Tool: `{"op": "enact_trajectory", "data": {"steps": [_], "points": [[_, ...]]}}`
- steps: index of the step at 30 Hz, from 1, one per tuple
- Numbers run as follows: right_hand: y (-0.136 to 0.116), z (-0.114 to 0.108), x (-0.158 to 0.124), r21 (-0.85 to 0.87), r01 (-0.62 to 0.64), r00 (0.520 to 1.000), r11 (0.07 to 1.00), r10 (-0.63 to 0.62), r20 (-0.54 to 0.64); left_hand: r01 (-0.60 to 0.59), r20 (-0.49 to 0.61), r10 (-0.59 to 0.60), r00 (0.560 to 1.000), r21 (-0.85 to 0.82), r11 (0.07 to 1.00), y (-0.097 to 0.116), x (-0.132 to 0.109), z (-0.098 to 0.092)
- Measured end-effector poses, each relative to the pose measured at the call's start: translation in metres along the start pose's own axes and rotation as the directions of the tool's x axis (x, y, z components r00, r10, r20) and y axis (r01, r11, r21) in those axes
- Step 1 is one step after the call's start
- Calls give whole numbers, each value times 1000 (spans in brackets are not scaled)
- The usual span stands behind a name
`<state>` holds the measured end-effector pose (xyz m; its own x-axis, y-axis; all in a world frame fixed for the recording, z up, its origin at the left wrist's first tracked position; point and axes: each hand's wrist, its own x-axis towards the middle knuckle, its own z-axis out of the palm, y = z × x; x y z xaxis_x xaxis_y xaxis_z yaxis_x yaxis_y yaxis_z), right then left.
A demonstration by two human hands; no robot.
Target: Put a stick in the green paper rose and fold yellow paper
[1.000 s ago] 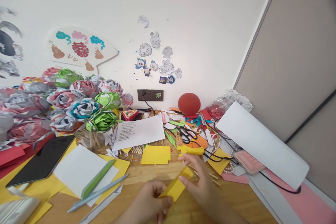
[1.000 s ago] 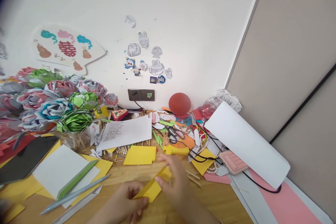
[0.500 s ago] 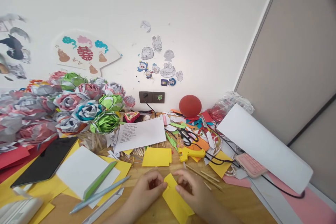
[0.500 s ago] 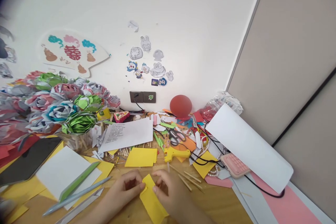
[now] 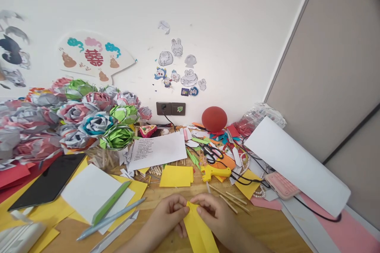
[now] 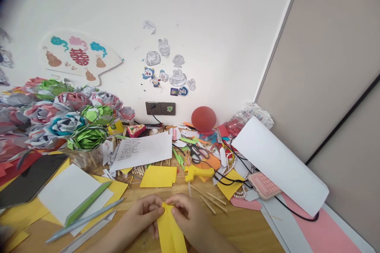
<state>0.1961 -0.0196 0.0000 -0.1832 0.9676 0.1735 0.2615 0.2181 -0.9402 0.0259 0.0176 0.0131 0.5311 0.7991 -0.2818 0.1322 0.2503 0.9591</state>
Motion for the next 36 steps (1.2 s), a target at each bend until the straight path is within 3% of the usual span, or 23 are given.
{"op": "enact_trajectory", "data": {"steps": [19,32,36], "points": [[-10,-3,1,-121,30,999,992,-32,-11,-3,20,3,1000,17,1000,-3,1,1],[1,3,2,56,-28,999,998,29,-22,10,20,-10,1000,35,999,-3,0,1],[-2,6,3,20,-51,999,998,51,-6,23,21,-25,999,54,998,-6,1,2]]}}
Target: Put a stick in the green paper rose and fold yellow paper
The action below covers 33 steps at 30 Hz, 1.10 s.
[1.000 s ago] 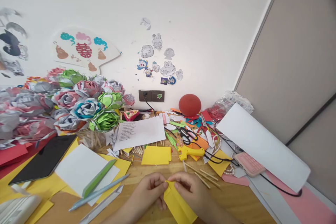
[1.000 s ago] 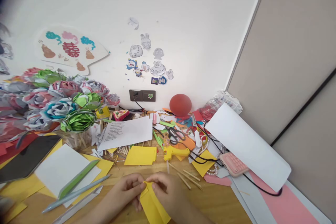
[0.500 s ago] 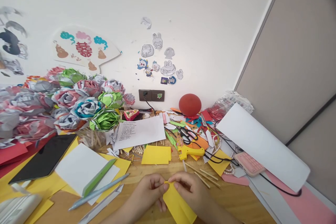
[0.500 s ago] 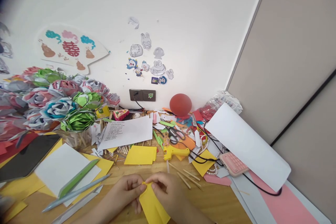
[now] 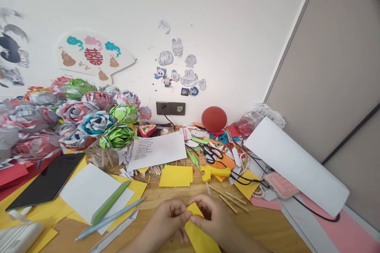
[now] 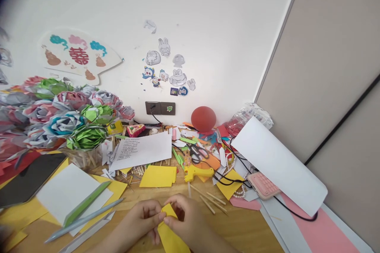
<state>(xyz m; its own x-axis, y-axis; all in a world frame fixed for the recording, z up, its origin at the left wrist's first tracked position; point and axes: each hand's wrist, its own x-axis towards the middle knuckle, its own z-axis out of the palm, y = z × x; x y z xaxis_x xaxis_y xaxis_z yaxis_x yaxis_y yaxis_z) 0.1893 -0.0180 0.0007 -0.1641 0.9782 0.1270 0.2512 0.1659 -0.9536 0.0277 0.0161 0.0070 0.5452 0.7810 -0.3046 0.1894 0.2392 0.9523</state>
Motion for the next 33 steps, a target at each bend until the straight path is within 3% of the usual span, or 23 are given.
{"op": "enact_trajectory", "data": {"steps": [4,8,20,33], "points": [[-2,1,-1,-22,-44,999,999,44,16,13,42,-13,999,-8,1000,1,-2,-1],[-3,0,-3,-48,-9,999,999,11,35,11,70,-9,997,-23,1000,4,-4,-2],[4,-1,-1,101,-28,1000,995,26,15,15,57,-11,998,-74,997,0,-2,-2],[-1,-2,-2,99,-30,999,995,27,33,-24,36,27,999,-82,996,-5,1,-1]]}}
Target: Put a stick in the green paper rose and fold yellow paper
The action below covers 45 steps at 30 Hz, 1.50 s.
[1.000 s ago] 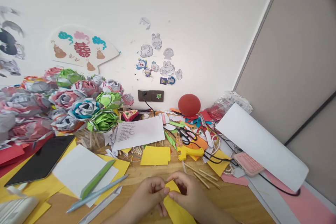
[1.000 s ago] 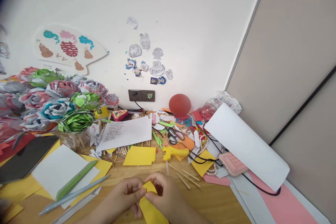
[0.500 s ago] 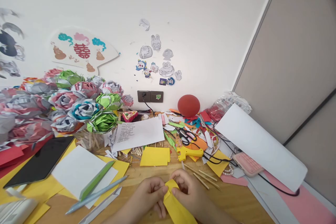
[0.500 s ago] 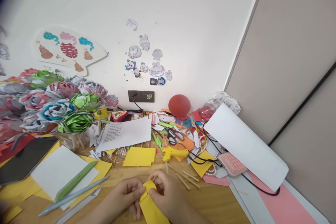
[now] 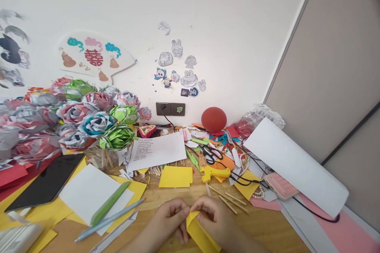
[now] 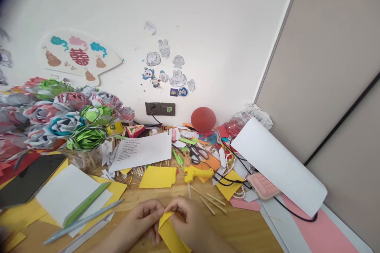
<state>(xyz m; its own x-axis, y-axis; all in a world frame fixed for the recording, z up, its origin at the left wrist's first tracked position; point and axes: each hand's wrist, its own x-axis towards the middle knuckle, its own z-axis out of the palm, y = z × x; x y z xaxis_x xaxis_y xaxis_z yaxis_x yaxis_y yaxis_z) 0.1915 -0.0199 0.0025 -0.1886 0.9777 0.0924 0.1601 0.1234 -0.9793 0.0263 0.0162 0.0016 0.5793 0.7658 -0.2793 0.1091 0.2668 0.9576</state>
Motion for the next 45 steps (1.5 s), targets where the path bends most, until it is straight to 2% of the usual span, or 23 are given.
{"op": "enact_trajectory", "data": {"steps": [4,7,12,20,23,27,32,37,45], "points": [[-5,-1,-1,3,45,999,999,-45,24,-24,-4,25,1000,51,998,1,-2,0],[-4,-2,1,-31,10,1000,999,-10,7,-41,19,39,999,117,992,8,-5,2],[1,-3,2,12,-45,999,999,45,7,-56,70,43,997,196,979,17,-9,4],[1,-2,0,-12,-48,999,999,48,7,-94,50,81,995,382,919,13,-11,6],[0,-1,-1,-15,-41,999,999,41,12,-90,11,94,996,418,904,9,-11,7],[1,-2,-2,5,-37,999,999,37,20,-69,-51,100,994,423,903,6,-10,9],[5,-2,-1,73,-48,999,996,46,26,-59,-62,92,994,414,909,7,-11,10],[2,-1,1,38,-73,997,997,73,-4,-70,-88,114,990,401,913,4,-11,12],[5,-1,0,12,-50,999,999,50,-8,-67,-95,112,989,388,919,2,-11,11]]}}
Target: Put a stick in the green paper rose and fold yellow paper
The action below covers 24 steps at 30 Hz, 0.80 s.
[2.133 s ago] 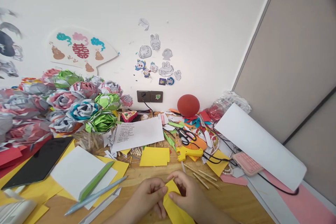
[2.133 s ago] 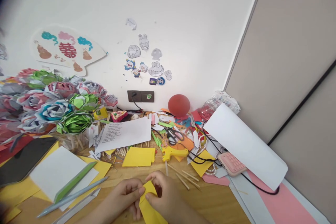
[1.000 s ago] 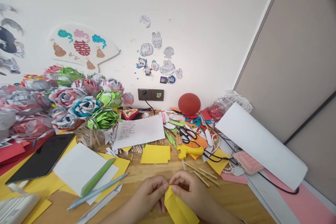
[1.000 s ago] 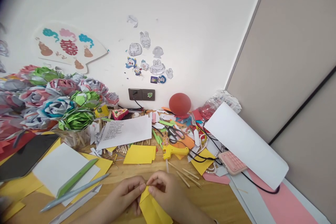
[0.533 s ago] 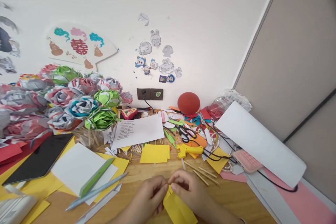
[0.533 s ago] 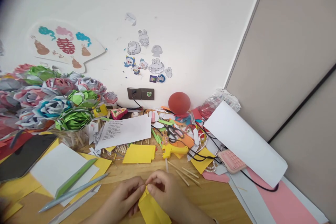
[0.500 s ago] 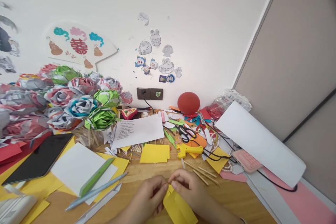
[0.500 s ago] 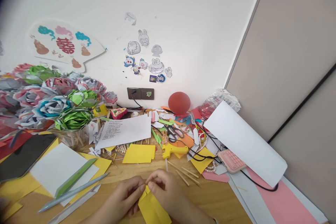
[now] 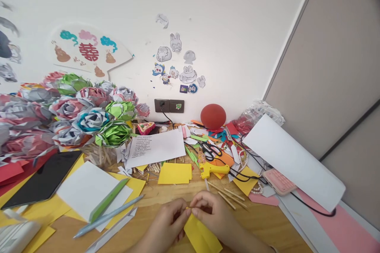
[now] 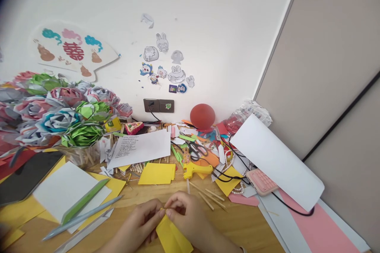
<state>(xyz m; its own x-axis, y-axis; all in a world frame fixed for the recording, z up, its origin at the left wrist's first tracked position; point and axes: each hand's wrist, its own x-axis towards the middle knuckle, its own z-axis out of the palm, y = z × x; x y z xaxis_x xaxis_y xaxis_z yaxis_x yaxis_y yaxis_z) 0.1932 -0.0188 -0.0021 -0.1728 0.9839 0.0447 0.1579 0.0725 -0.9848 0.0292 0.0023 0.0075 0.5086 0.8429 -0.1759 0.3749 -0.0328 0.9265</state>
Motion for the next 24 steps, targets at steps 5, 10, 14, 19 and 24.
{"op": "enact_trajectory", "data": {"steps": [5,10,14,19,24], "points": [[-2,1,1,7,2,1000,1000,-1,-5,-23,0,23,1000,14,1000,6,-2,-1],[-4,1,1,0,-4,1000,1000,4,7,-34,7,34,999,12,999,11,-4,-1],[-2,-3,0,47,25,997,999,-28,66,-15,18,15,1000,-16,1000,5,-1,-4],[2,-4,2,112,-18,997,994,10,73,14,-4,-14,1000,-21,1000,-1,3,-7],[5,1,4,8,7,999,1000,-7,35,-67,-85,74,994,80,995,5,1,-6]]}}
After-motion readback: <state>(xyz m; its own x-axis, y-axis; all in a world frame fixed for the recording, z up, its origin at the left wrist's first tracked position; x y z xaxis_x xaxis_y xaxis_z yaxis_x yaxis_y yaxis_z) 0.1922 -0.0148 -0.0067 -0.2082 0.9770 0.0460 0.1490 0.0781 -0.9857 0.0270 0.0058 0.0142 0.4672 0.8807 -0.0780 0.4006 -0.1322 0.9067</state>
